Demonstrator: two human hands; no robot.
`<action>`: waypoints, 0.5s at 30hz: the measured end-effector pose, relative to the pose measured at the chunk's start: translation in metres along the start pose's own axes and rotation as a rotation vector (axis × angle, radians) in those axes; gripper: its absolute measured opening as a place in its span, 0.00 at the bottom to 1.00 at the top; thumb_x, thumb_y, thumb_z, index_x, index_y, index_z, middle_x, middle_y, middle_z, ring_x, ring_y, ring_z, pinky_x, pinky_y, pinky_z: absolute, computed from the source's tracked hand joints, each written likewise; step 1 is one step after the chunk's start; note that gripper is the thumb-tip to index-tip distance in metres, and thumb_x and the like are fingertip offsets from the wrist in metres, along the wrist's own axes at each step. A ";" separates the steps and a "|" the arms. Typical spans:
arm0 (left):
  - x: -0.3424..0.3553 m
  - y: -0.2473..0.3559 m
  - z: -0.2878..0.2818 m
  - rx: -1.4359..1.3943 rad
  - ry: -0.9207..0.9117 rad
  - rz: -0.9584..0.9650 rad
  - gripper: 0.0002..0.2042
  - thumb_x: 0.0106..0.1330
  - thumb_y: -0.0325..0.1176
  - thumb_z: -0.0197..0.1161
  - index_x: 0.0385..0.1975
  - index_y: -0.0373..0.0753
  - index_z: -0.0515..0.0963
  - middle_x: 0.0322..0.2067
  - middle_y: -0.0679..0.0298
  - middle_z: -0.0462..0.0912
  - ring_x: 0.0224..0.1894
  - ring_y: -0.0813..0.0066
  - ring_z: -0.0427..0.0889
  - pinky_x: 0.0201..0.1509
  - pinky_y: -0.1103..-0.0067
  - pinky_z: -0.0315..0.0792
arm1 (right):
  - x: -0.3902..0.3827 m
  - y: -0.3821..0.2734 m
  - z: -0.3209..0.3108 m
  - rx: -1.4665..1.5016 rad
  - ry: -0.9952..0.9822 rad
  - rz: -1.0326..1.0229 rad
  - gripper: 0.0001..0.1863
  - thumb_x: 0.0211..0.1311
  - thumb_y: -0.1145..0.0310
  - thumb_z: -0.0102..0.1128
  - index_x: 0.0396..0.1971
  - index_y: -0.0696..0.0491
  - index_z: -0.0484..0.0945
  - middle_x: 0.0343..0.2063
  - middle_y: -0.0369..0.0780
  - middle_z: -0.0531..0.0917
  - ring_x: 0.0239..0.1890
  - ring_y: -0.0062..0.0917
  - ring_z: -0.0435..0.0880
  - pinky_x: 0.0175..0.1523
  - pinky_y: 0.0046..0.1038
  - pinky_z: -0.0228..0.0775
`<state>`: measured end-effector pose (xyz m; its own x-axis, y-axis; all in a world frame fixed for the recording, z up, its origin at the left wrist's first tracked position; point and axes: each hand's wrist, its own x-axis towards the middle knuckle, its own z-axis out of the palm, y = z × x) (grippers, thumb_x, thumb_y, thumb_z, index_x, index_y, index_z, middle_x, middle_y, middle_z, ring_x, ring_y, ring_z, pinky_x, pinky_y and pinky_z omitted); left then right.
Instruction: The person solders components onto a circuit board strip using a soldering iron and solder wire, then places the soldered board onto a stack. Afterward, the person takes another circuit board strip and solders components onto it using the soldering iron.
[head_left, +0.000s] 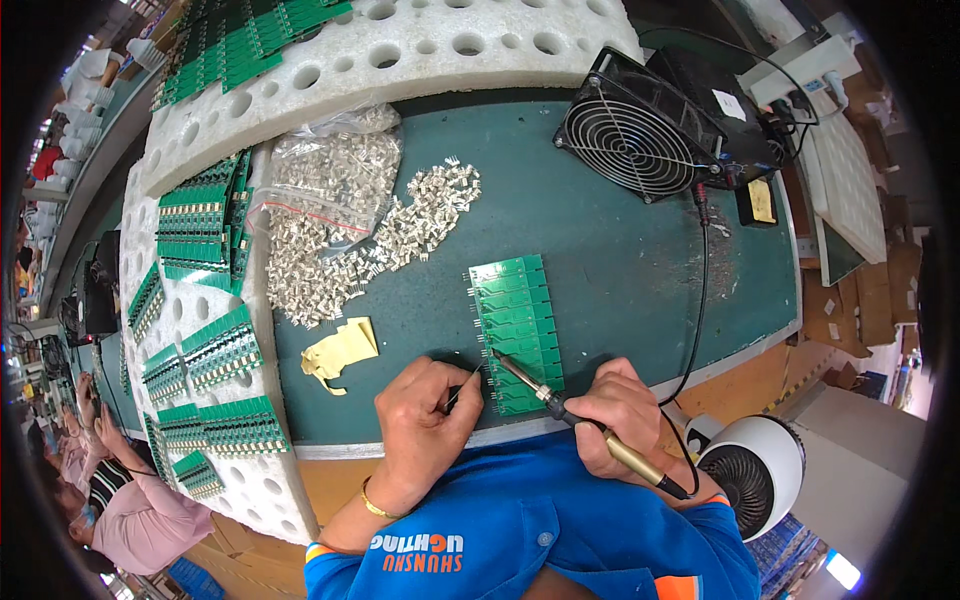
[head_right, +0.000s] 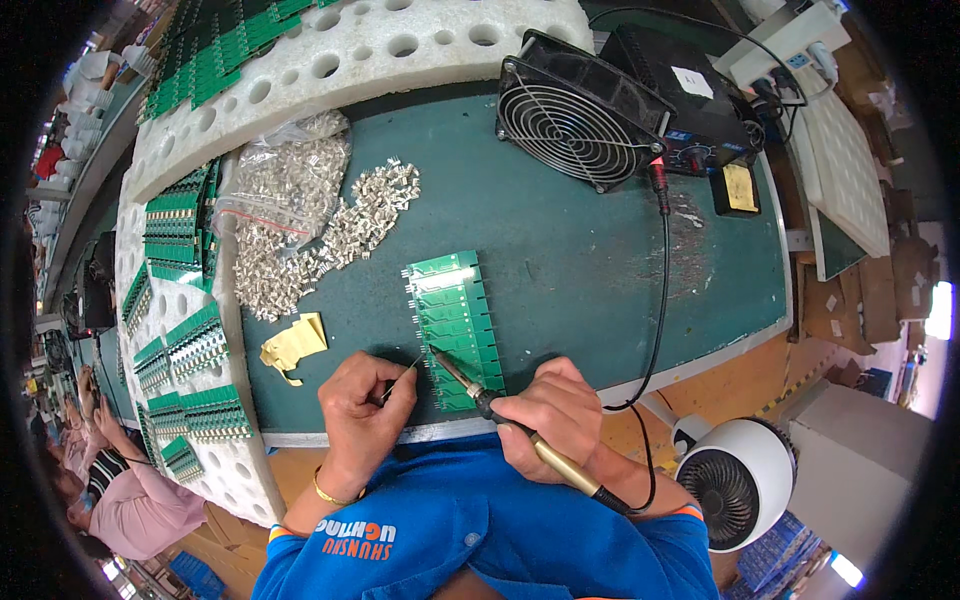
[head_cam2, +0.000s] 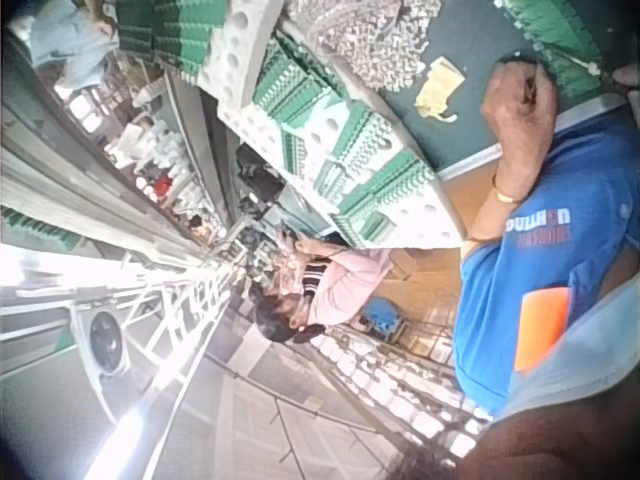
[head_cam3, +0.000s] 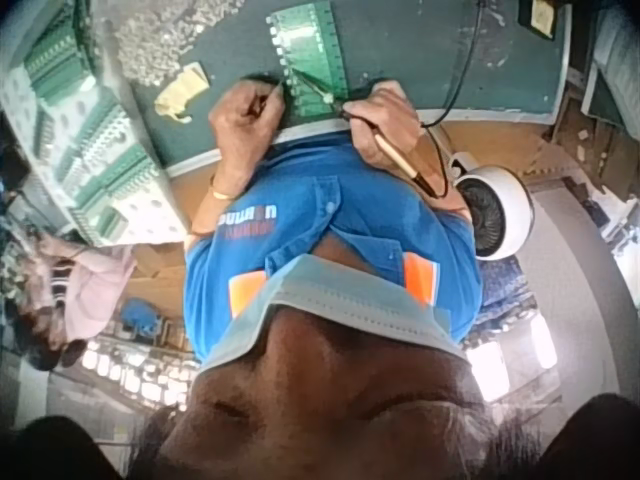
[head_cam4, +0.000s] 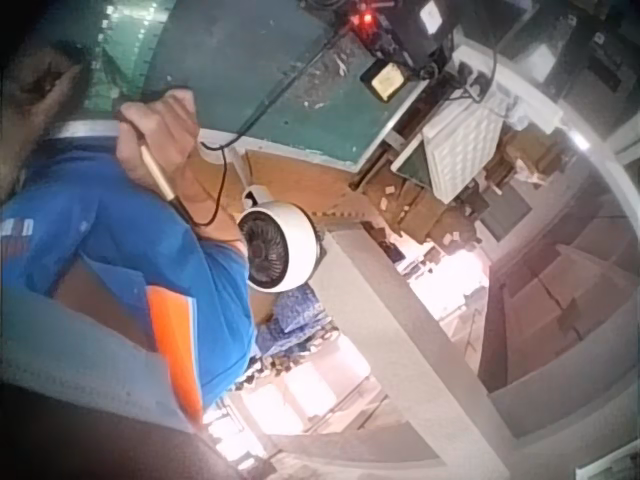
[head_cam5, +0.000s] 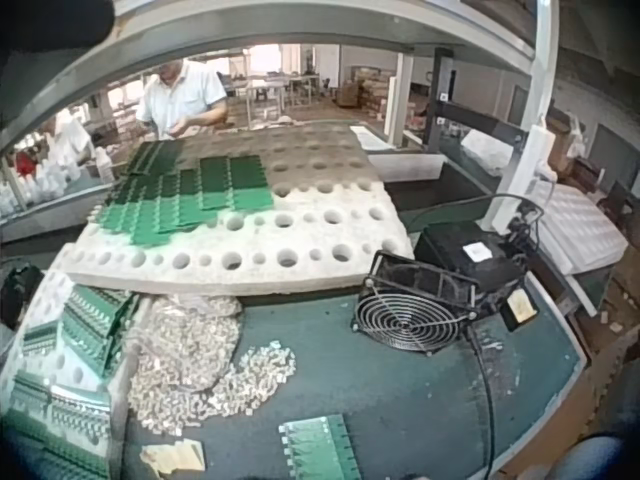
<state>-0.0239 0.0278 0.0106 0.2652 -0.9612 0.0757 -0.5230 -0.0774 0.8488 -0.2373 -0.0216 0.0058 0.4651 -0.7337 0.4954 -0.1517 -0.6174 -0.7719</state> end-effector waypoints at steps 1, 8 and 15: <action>0.000 0.000 0.000 -0.003 0.002 0.000 0.04 0.53 0.22 0.69 0.22 0.36 0.79 0.16 0.64 0.70 0.15 0.78 0.67 0.18 0.79 0.60 | -0.002 0.000 0.001 -0.005 0.000 -0.007 0.07 0.55 0.72 0.64 0.33 0.57 0.80 0.17 0.38 0.79 0.16 0.27 0.75 0.31 0.31 0.67; -0.002 -0.001 -0.001 -0.015 -0.013 -0.001 0.05 0.53 0.22 0.69 0.22 0.37 0.80 0.16 0.65 0.71 0.15 0.78 0.68 0.18 0.79 0.60 | -0.003 -0.001 0.000 -0.020 -0.019 -0.024 0.08 0.54 0.72 0.64 0.35 0.57 0.80 0.17 0.38 0.79 0.17 0.27 0.75 0.30 0.30 0.67; -0.002 -0.001 0.000 -0.012 0.002 -0.005 0.04 0.53 0.22 0.70 0.22 0.36 0.80 0.15 0.65 0.69 0.15 0.78 0.66 0.18 0.79 0.59 | -0.005 0.000 -0.002 -0.003 -0.020 -0.027 0.09 0.55 0.71 0.64 0.35 0.57 0.80 0.18 0.38 0.79 0.17 0.28 0.75 0.31 0.31 0.68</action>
<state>-0.0240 0.0299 0.0099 0.2695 -0.9603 0.0723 -0.5120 -0.0793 0.8553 -0.2412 -0.0183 0.0039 0.4862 -0.7108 0.5083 -0.1416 -0.6381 -0.7569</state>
